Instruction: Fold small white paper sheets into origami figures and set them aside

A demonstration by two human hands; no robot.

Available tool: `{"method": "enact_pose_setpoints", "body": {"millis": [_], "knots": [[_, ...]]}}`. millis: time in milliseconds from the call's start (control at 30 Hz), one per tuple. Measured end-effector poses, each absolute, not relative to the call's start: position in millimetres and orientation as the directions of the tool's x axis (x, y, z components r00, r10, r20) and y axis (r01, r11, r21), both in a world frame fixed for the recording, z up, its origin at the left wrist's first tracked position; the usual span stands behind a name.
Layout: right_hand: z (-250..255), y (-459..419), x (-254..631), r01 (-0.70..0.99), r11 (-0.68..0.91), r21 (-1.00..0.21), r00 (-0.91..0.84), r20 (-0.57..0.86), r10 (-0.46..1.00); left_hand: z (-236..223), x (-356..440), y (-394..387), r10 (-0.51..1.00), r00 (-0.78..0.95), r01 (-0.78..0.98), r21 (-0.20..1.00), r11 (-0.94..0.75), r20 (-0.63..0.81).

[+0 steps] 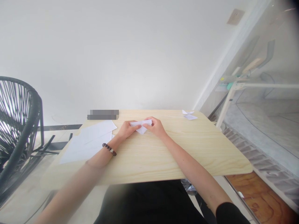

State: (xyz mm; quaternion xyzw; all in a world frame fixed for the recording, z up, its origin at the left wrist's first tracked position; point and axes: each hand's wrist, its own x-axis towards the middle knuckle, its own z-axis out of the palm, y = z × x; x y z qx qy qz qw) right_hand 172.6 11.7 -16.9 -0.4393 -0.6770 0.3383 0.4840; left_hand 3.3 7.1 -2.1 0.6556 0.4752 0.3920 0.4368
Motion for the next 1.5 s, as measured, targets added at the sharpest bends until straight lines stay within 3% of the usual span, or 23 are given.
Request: {"method": "enact_pose_setpoints", "body": {"millis": [967,1300,1500], "knots": [[-22.1,10.5,173.3,0.385,0.394,-0.835,-0.123,0.377,0.918,1.6,3.5,2.9,0.957,0.262,0.332,0.92,-0.21,0.124],[-26.3,18.2,175.7,0.145,0.301,-0.943,-0.121,0.285,0.951,-3.5,-0.7,9.4,0.957,0.266,0.289,0.938,-0.19,0.112],[-22.3,18.0,181.1,0.063,0.227,-0.972,-0.099,0.22,0.971,-8.6,-0.3,14.4,0.959,0.276,0.12,0.988,-0.094,0.058]]}}
